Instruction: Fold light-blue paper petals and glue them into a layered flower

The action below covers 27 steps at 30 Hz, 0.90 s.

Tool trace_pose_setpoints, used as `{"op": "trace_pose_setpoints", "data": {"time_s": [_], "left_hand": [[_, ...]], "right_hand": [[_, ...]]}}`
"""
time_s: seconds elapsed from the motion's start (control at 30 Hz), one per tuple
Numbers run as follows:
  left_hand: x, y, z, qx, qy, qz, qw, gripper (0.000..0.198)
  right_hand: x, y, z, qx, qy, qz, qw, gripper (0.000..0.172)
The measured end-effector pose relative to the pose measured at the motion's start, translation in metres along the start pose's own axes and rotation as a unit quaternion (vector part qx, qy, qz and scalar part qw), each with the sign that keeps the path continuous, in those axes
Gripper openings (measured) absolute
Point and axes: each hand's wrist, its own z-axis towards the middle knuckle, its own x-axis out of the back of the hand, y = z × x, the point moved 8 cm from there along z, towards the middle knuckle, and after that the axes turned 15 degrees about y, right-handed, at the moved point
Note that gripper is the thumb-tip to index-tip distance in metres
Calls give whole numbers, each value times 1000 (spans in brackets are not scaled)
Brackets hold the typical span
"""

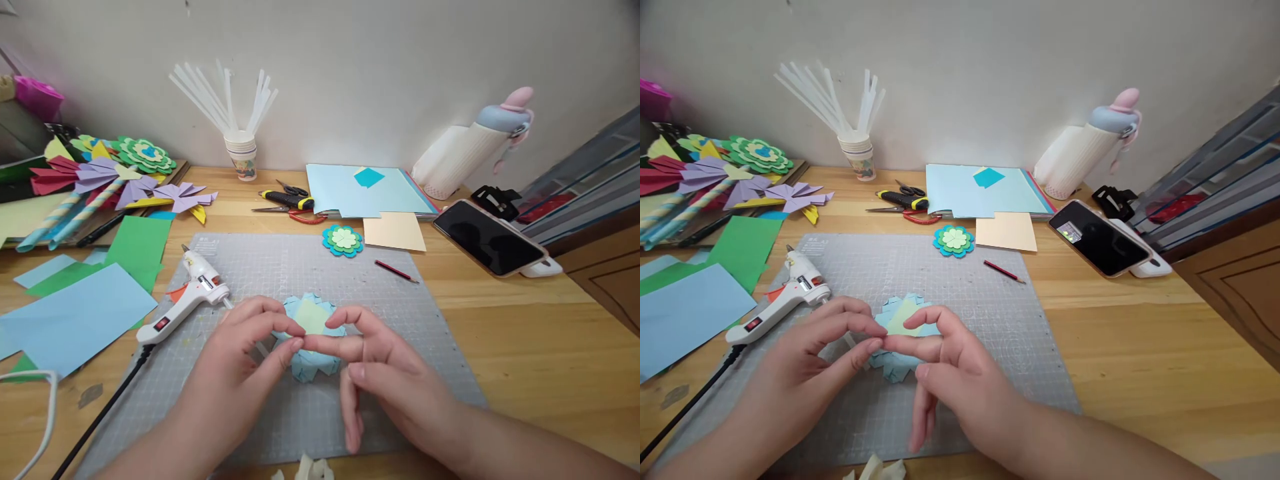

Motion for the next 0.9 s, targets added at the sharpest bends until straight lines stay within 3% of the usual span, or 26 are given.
{"op": "trace_pose_setpoints", "data": {"time_s": [0.2, 0.37, 0.6, 0.8, 0.9], "left_hand": [[11, 18, -4, -134, 64, 55, 987, 12], [12, 17, -5, -111, 56, 36, 992, 12], [8, 17, -5, -74, 27, -9, 997, 13], [19, 11, -4, -59, 94, 0, 994, 11], [24, 8, -2, -46, 122, -6, 991, 11]], "right_hand": [[-5, -5, -1, -32, -17, 65, 997, 30], [-5, -7, -2, -43, -20, 128, 991, 30], [0, -9, -2, -28, -1, 116, 993, 37], [-3, -7, -1, -56, -11, 132, 990, 40], [6, -14, 3, -25, 26, 111, 993, 39]]}}
